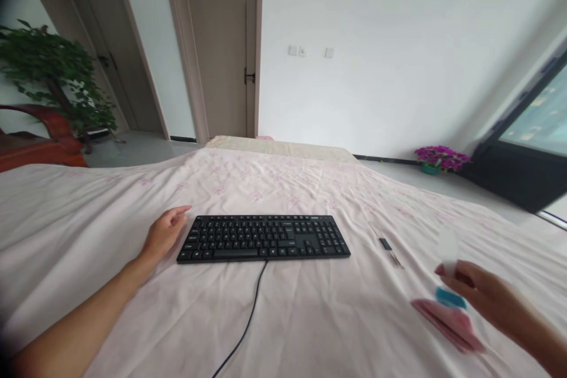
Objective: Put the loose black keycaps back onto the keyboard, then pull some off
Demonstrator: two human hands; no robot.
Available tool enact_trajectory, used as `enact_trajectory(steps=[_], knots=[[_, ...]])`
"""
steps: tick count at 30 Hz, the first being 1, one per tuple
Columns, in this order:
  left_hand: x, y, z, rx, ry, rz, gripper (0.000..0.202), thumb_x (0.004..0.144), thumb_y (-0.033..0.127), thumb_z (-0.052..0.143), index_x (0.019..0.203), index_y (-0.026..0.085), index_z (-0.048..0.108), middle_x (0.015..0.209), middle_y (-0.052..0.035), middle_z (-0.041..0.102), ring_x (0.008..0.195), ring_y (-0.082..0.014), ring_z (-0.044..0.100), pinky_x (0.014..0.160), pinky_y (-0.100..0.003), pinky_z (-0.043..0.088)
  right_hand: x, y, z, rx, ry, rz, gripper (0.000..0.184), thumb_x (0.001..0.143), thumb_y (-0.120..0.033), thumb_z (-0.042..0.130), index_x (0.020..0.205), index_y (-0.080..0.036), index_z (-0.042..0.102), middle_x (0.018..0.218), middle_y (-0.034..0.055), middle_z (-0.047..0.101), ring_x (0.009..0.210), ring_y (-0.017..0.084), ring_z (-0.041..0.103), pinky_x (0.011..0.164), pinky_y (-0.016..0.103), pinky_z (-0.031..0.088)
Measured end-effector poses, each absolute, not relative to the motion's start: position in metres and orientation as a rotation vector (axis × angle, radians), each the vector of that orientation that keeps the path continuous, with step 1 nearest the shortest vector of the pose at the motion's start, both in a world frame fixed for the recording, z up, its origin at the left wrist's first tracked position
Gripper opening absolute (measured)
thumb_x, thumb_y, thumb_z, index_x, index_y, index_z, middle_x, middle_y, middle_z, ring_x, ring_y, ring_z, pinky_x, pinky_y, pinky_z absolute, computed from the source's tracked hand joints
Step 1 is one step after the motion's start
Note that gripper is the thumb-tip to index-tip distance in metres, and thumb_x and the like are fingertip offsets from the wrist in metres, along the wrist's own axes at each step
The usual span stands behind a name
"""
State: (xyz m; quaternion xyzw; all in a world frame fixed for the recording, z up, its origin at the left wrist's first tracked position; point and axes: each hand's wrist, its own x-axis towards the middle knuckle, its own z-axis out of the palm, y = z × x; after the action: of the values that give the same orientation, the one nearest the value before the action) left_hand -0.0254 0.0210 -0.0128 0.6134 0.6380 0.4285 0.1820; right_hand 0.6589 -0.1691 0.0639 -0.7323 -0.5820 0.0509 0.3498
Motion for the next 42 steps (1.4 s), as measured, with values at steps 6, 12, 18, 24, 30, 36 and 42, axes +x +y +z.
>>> enact_trajectory(steps=[6,12,18,24,30,36,42], knots=[[-0.018,0.021,-0.011,1.668,1.673,1.211,0.037,0.085,0.036,0.046,0.115,0.022,0.062,0.110,-0.0051,0.070,0.103,-0.0196,0.063,0.095,-0.031,0.045,0.519,-0.114,0.125,-1.601,-1.460,0.539,0.021,0.071,-0.051,0.069,0.073,-0.032,0.075,0.097,0.0133,0.068,0.075,0.022,0.064,0.067,0.036,0.053],[-0.022,0.022,-0.012,1.679,1.655,1.168,0.037,0.084,0.039,0.048,0.113,0.024,0.064,0.107,-0.0043,0.071,0.100,-0.0211,0.065,0.092,-0.032,0.047,0.314,-0.037,0.139,-1.142,-1.541,0.989,0.036,0.074,-0.051,0.069,0.085,-0.017,0.073,0.085,0.0076,0.069,0.075,0.018,0.066,0.073,0.033,0.056],[-0.026,0.019,-0.007,1.634,1.545,1.209,0.039,0.082,0.042,0.049,0.111,0.021,0.066,0.104,-0.0048,0.072,0.096,-0.0212,0.066,0.088,-0.031,0.049,0.203,0.015,0.104,-0.928,-1.690,1.286,0.042,0.070,-0.054,0.070,0.084,-0.015,0.070,0.070,0.0030,0.068,0.066,0.015,0.064,0.067,0.029,0.054],[-0.026,0.019,-0.004,1.665,1.556,1.183,0.036,0.083,0.039,0.049,0.107,0.020,0.068,0.106,-0.0044,0.072,0.097,-0.0208,0.066,0.089,-0.031,0.049,0.232,0.030,0.081,-1.190,-1.833,1.144,0.036,0.074,-0.050,0.066,0.075,-0.013,0.069,0.069,0.0042,0.068,0.067,0.016,0.064,0.066,0.026,0.051],[-0.024,0.018,-0.002,1.725,1.630,1.124,0.033,0.083,0.034,0.047,0.103,0.022,0.070,0.110,-0.0031,0.071,0.101,-0.0209,0.064,0.091,-0.030,0.047,0.325,0.023,0.117,-1.703,-2.229,0.656,0.029,0.082,-0.040,0.056,0.073,-0.015,0.066,0.065,0.0050,0.066,0.065,0.018,0.063,0.060,0.026,0.046],[-0.023,0.019,-0.001,1.762,1.638,1.108,0.032,0.083,0.033,0.046,0.102,0.023,0.070,0.108,-0.0022,0.071,0.100,-0.0205,0.064,0.089,-0.030,0.047,0.329,0.015,0.147,-1.788,-2.224,0.243,0.030,0.083,-0.039,0.055,0.067,-0.016,0.066,0.066,0.0068,0.066,0.069,0.020,0.064,0.063,0.027,0.044],[-0.024,0.018,-0.001,1.752,1.619,1.115,0.033,0.082,0.032,0.046,0.101,0.022,0.070,0.106,-0.0020,0.072,0.096,-0.0200,0.065,0.087,-0.029,0.047,0.231,0.010,0.118,-1.152,-1.803,1.139,0.032,0.076,-0.045,0.064,0.082,-0.015,0.070,0.077,0.0044,0.069,0.071,0.016,0.063,0.069,0.028,0.052]])
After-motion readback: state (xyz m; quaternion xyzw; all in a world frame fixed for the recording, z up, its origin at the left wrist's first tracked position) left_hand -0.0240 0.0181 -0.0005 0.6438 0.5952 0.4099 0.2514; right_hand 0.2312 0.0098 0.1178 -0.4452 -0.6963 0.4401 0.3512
